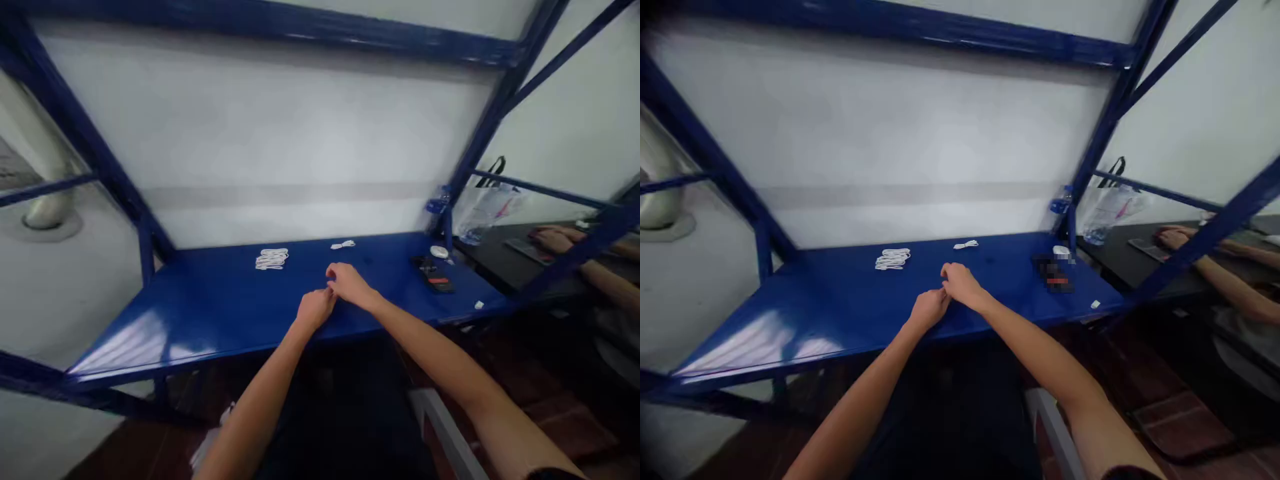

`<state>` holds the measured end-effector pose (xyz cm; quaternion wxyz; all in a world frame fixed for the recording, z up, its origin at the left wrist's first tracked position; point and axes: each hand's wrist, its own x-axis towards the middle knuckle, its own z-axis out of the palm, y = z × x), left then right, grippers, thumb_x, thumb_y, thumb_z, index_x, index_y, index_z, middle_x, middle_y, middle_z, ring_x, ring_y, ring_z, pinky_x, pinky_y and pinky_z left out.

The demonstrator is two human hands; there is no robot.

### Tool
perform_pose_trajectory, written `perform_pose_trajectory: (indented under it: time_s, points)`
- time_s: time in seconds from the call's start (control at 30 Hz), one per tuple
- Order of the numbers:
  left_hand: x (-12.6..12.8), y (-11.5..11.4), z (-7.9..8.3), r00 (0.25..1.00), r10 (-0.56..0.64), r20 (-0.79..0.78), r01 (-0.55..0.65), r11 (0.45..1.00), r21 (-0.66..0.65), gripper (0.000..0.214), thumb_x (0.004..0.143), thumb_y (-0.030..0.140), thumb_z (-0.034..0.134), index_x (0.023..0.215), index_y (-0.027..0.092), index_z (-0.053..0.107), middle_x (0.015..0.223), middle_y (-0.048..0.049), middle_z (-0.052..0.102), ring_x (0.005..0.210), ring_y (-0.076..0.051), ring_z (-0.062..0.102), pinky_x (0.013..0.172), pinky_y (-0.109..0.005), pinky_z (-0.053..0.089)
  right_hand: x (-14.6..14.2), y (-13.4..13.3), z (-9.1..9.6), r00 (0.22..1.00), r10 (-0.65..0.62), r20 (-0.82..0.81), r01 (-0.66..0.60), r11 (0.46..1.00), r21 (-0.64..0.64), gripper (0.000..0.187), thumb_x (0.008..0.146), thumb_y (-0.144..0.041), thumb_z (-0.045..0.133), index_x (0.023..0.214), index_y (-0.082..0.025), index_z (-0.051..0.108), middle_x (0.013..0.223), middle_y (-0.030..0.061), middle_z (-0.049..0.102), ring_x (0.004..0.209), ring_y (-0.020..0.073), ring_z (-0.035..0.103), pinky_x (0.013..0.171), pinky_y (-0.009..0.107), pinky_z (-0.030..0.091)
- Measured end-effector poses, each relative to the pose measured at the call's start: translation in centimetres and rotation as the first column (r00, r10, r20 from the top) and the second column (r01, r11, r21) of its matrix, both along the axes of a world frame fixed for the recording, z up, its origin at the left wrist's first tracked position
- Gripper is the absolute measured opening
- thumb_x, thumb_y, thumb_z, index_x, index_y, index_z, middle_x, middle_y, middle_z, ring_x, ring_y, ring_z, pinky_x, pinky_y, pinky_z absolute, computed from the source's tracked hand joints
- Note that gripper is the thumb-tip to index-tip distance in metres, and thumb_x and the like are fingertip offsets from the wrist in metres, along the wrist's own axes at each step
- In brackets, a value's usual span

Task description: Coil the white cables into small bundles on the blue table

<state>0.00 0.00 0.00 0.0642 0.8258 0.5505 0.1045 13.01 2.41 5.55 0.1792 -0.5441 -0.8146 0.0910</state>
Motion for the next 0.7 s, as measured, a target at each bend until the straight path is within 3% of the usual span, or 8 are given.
perform_pose_trajectory:
  time_s: [0.13,0.3,0.5,0.7]
  points:
    - [0.3,-0.3,0.0,0.999,0.034,0.029,-0.034,0.999,-0.007,0.039,0.100,0.042,0.029,0.114,0.020,0.058,0.100,-0.0110,0.071,0.094,-0.024,0.068,0.078,-0.031,0.047,-0.1,0.6,-0.1,0.999,-0.042,0.014,0.042,0.999,0.009,0.012,0.081,-0.012,0.061,0.091,-0.017,0.066,0.093,0.0081,0.069,0.087,0.0199,0.063,0.076,0.028,0.044]
    - [0.4,-0.3,-0.2,0.999,0.030,0.019,-0.030,0.999,-0.015,0.042,0.101,0.042,0.027,0.104,0.018,0.062,0.099,-0.0122,0.071,0.092,-0.025,0.068,0.078,-0.033,0.047,0.4,0.2,-0.1,0.998,-0.044,-0.053,0.042,0.999,-0.021,0.012,0.079,-0.010,0.060,0.084,-0.018,0.067,0.085,0.0060,0.071,0.081,0.0181,0.064,0.071,0.026,0.044]
    - [0.0,-0.2,-0.2,0.997,-0.044,0.064,0.045,0.999,-0.002,0.043,0.100,0.040,0.027,0.103,0.018,0.064,0.093,-0.0123,0.072,0.088,-0.026,0.068,0.077,-0.033,0.046,2.2,-0.2,0.6,0.957,0.180,-0.226,-0.218,0.963,-0.158,0.017,0.075,-0.008,0.058,0.084,-0.018,0.069,0.082,0.0033,0.072,0.075,0.0156,0.065,0.066,0.024,0.047]
    - [-1.0,0.6,-0.7,0.966,-0.032,0.255,0.055,0.995,-0.081,0.036,0.097,0.031,0.034,0.099,0.018,0.067,0.095,-0.0113,0.072,0.091,-0.026,0.067,0.075,-0.030,0.044,2.0,-1.5,0.7,0.869,0.308,-0.387,-0.373,0.922,-0.106,0.023,0.075,-0.005,0.055,0.087,-0.019,0.070,0.082,0.0024,0.072,0.075,0.0153,0.066,0.070,0.026,0.051]
